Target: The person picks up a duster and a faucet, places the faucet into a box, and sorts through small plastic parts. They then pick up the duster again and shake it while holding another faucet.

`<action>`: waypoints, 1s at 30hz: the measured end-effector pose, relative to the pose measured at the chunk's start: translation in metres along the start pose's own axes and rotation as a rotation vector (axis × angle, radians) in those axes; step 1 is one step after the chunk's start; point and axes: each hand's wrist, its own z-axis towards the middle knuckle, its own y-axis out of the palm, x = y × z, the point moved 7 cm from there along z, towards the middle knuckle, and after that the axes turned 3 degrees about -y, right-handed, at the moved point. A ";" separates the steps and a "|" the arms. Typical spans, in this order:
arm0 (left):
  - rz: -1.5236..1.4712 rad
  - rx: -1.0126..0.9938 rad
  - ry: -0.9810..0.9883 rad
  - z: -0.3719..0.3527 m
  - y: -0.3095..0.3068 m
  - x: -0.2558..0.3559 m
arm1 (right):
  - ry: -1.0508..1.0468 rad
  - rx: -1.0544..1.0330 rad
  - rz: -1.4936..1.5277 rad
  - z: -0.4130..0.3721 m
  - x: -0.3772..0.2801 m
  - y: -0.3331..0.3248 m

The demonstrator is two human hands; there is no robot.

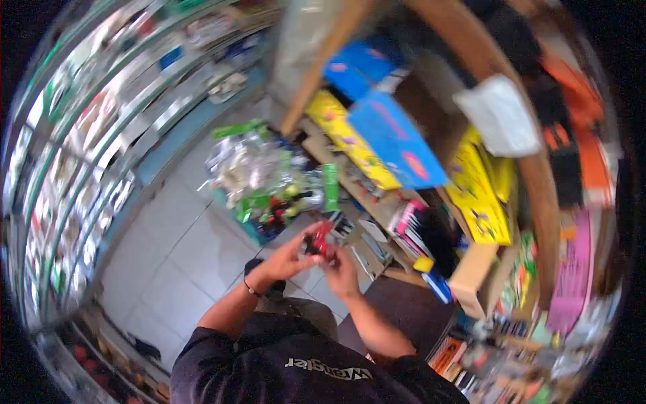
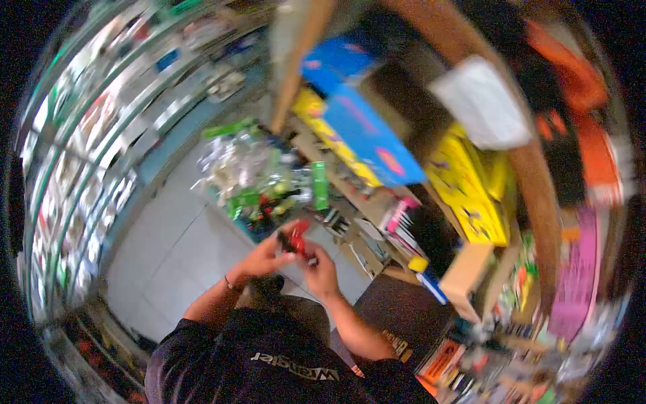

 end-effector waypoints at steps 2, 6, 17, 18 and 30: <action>-0.242 -0.199 -0.176 0.014 0.070 -0.003 | 0.081 0.131 0.004 -0.053 -0.002 -0.041; -0.284 -0.455 -0.275 0.024 0.178 -0.017 | 0.108 0.307 0.014 -0.131 0.013 -0.117; -0.625 -0.390 -0.754 0.016 0.319 -0.080 | 0.321 0.557 -0.132 -0.216 0.167 -0.320; -0.618 -0.382 -0.747 0.015 0.324 -0.082 | 0.320 0.594 -0.250 -0.213 0.170 -0.342; -0.696 -0.032 -0.513 -0.013 0.308 -0.065 | -0.054 0.635 -1.125 -0.077 0.218 -0.429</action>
